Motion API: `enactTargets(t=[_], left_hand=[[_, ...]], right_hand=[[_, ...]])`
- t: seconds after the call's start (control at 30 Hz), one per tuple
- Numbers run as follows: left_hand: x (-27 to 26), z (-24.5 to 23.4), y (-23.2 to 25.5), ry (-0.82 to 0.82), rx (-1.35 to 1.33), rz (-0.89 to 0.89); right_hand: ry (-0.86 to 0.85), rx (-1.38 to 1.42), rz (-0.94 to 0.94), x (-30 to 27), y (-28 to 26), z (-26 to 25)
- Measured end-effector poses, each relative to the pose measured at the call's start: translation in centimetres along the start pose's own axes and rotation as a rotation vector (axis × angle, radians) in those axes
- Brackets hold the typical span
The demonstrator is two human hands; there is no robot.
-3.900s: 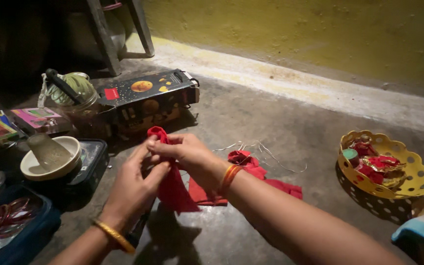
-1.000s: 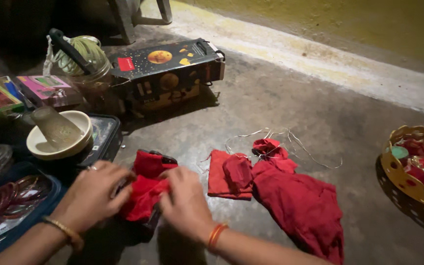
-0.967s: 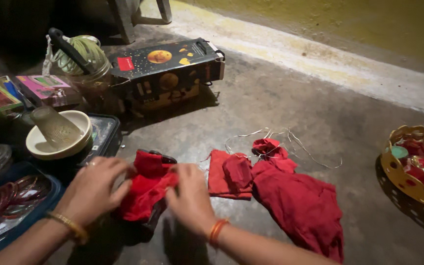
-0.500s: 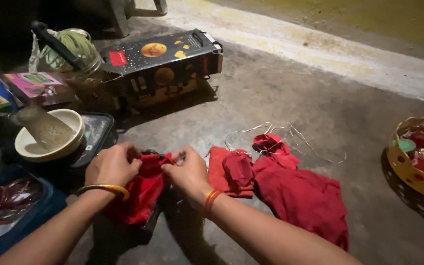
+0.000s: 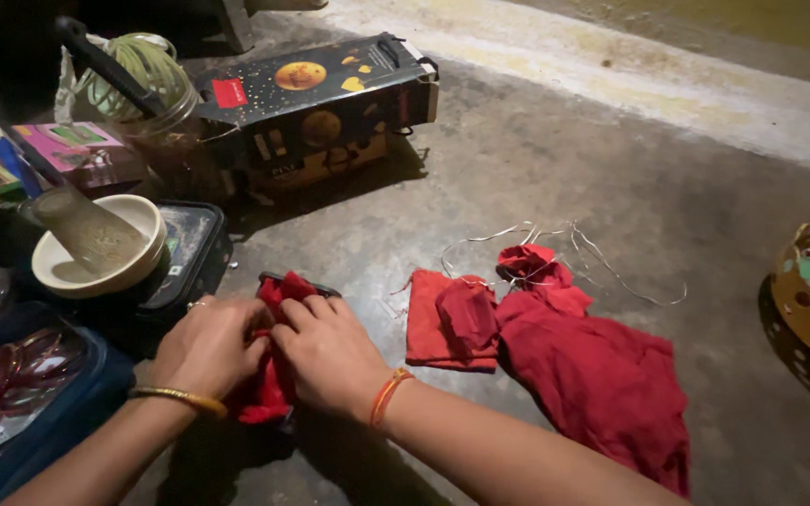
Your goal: The person opens a rectangular box containing two yellow circular items, closes it, and wipes the exterior with a red cloth. They then pick up a small dark wooden box, wipe it with the same red cloth, and place it on the floor.
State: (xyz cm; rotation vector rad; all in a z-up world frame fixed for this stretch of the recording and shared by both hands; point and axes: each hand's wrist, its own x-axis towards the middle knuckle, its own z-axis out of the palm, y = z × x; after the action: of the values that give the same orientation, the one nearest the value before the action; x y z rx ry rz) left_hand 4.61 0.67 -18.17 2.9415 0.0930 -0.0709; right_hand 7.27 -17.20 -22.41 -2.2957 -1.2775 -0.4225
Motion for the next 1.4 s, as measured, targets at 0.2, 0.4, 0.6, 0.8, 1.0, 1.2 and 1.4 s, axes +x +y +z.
enactTargets(t=[0.2, 0.4, 0.6, 0.8, 1.0, 1.2, 1.4], left_hand=[[-1.4, -1.6, 0.0, -0.219, 0.098, 0.121], [-2.4, 0.1, -3.7, -0.326, -0.076, 0.378], [-3.4, -1.4, -5.1, -0.087, -0.234, 0.246], [-4.4, -9.8, 0.7, 0.347, -0.434, 0.037], [-7.0, -10.9, 4.8, 0.006, -0.246, 0.833], [-8.7, -10.0, 5.0, -0.177, -0.573, 0.131], [-7.9, -8.7, 3.8, 0.22, -0.531, -0.311]], right_hand=[[-0.124, -0.084, -0.031, 0.0, -0.4, 0.1], [-0.137, 0.042, 0.06, 1.1, 0.2, 0.0], [0.019, 0.38, 0.356, 0.1, 0.4, -1.2], [-0.397, 1.522, 1.17, 1.1, 0.9, -4.4], [-0.255, 2.1, 0.937, 1.3, 0.2, -6.9], [-0.005, 1.986, 0.931, 0.8, -0.4, -8.2], [-0.053, 1.761, 0.733, 0.2, -2.4, -9.0]])
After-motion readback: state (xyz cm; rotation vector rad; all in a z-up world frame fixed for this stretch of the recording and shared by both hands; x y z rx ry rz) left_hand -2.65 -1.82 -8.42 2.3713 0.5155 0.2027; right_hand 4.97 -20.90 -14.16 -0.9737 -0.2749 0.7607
